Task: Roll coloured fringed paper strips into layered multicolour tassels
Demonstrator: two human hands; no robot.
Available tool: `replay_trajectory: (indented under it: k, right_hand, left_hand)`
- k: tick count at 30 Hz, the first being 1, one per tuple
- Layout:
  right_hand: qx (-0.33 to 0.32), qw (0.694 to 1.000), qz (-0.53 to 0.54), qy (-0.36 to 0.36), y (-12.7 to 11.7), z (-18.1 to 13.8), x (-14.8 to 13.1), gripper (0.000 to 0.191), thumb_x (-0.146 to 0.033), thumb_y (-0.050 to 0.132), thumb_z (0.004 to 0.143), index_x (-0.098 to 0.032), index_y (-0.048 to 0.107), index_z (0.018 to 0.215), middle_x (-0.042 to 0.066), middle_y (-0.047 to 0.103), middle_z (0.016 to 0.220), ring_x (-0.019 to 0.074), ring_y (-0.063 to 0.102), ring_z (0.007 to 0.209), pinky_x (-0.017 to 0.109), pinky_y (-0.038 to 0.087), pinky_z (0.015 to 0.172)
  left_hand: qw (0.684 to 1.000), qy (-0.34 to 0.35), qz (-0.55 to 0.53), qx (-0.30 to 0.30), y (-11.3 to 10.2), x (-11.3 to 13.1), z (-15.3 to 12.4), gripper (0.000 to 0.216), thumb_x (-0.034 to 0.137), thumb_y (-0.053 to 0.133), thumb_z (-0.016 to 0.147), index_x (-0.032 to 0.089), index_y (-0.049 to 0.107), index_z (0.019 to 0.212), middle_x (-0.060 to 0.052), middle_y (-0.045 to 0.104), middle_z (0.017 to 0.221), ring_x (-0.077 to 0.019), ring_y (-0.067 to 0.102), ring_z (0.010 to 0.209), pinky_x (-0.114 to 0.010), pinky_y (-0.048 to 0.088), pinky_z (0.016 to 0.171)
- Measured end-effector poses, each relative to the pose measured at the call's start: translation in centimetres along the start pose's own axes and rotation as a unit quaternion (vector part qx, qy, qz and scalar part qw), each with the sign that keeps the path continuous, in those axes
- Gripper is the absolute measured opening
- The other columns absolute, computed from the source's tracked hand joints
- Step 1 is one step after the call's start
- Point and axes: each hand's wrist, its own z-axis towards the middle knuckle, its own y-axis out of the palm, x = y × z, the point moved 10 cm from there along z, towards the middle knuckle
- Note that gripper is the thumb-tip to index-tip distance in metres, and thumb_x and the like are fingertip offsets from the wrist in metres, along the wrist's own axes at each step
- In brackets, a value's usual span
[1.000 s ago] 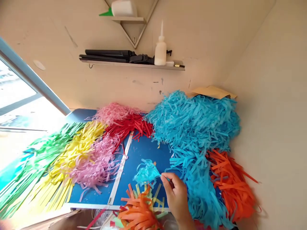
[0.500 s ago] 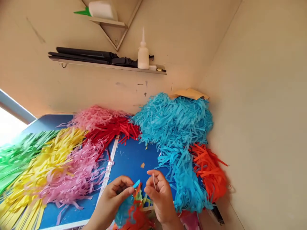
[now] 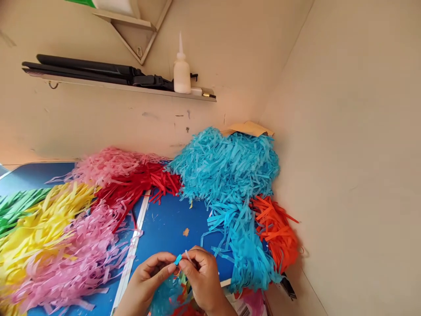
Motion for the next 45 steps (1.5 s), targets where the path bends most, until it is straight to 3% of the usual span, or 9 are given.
replay_trajectory:
  k: [10, 14, 16, 19, 22, 30, 37, 41, 45]
  right_hand:
    - [0.082, 0.989, -0.099, -0.079, -0.6, -0.4, -0.3, 0.015, -0.016, 0.052, 0.078, -0.018, 0.065, 0.072, 0.0, 0.056, 0.07, 0.013, 0.054, 0.062, 0.022, 0.04, 0.057]
    - [0.055, 0.994, -0.085, -0.038, -0.9, -0.1, 0.4, 0.019, -0.026, 0.055, 0.086, -0.018, 0.064, 0.071, 0.0, 0.055, 0.07, 0.014, 0.053, 0.065, 0.024, 0.041, 0.061]
    - [0.026, 0.998, -0.045, 0.021, -1.1, -0.3, 1.2, 0.023, -0.038, 0.054, 0.091, -0.019, 0.068, 0.091, 0.0, 0.055, 0.073, 0.0139, 0.05, 0.066, 0.025, 0.041, 0.063]
    - [-0.033, 0.997, 0.006, 0.074, -0.8, -1.2, 1.6, 0.046, -0.049, 0.043, 0.099, -0.024, 0.049, 0.138, -0.001, 0.052, 0.079, 0.0142, 0.048, 0.069, 0.027, 0.042, 0.067]
    - [-0.08, 0.994, 0.011, 0.078, 0.1, -2.1, 1.5, 0.053, -0.053, 0.033, 0.102, -0.024, 0.04, 0.146, -0.003, 0.047, 0.072, 0.0145, 0.046, 0.067, 0.029, 0.042, 0.071]
    - [-0.121, 0.985, 0.063, 0.11, 2.6, -2.0, 1.9, 0.074, -0.06, 0.038, 0.098, -0.016, 0.02, 0.155, -0.006, 0.044, 0.064, 0.0156, 0.045, 0.061, 0.032, 0.046, 0.068]
    - [-0.138, 0.984, -0.036, 0.102, 1.3, -2.7, 2.5, 0.042, -0.042, 0.045, 0.098, -0.026, 0.049, 0.137, 0.001, 0.06, 0.089, 0.018, 0.056, 0.083, 0.03, 0.045, 0.078]
    - [-0.103, 0.986, -0.13, 0.035, 1.1, -2.6, 1.6, 0.028, -0.041, 0.042, 0.101, -0.021, 0.06, 0.092, 0.0, 0.061, 0.083, 0.0154, 0.056, 0.076, 0.025, 0.043, 0.069]
    - [-0.037, 0.979, -0.195, -0.041, -2.7, -1.9, -0.8, 0.034, -0.043, 0.049, 0.098, -0.021, 0.065, 0.077, 0.003, 0.067, 0.083, 0.0182, 0.06, 0.082, 0.03, 0.046, 0.078]
  left_hand:
    - [0.955, 0.217, 0.196, -0.041, 0.5, 1.6, -0.2, 0.02, 0.043, 0.073, 0.077, 0.024, 0.075, 0.082, -0.005, 0.075, 0.088, -0.021, 0.07, 0.083, -0.024, 0.057, 0.077]
    - [0.961, 0.175, 0.208, -0.053, 1.3, 2.1, -0.1, 0.024, 0.047, 0.074, 0.075, 0.023, 0.072, 0.075, -0.003, 0.072, 0.074, -0.0185, 0.067, 0.07, -0.023, 0.055, 0.067]
    - [0.975, 0.134, 0.177, -0.021, 0.6, 2.5, 0.1, 0.027, 0.048, 0.077, 0.071, 0.022, 0.072, 0.073, -0.003, 0.071, 0.071, -0.0175, 0.065, 0.069, -0.022, 0.053, 0.067]
    - [1.0, -0.011, 0.012, -0.026, 0.2, 0.5, 0.8, 0.039, 0.049, 0.085, 0.061, 0.02, 0.074, 0.085, -0.002, 0.071, 0.071, -0.0154, 0.064, 0.067, -0.022, 0.052, 0.064]
    - [0.973, -0.142, -0.167, -0.068, 1.5, -2.1, 0.6, 0.045, 0.041, 0.091, 0.056, 0.019, 0.071, 0.09, 0.0, 0.068, 0.065, -0.0121, 0.061, 0.057, -0.022, 0.051, 0.058]
    - [0.948, -0.152, -0.238, -0.148, 3.7, -2.9, -0.3, 0.032, 0.034, 0.085, 0.069, 0.017, 0.065, 0.088, 0.001, 0.065, 0.063, -0.0124, 0.063, 0.056, -0.024, 0.051, 0.06]
    - [0.988, 0.007, 0.072, -0.135, 3.1, 0.7, -0.9, 0.022, 0.036, 0.072, 0.077, 0.018, 0.062, 0.085, -0.002, 0.069, 0.072, -0.016, 0.065, 0.065, -0.026, 0.049, 0.064]
    - [0.961, 0.076, 0.261, -0.045, 2.2, 1.6, -1.6, 0.02, 0.024, 0.067, 0.073, 0.024, 0.054, 0.088, -0.001, 0.072, 0.078, -0.0207, 0.068, 0.073, -0.029, 0.048, 0.066]
    - [0.931, 0.107, 0.344, -0.059, 3.5, 1.4, -1.9, 0.021, 0.019, 0.063, 0.075, 0.025, 0.058, 0.094, -0.003, 0.074, 0.087, -0.0229, 0.069, 0.083, -0.031, 0.048, 0.075]
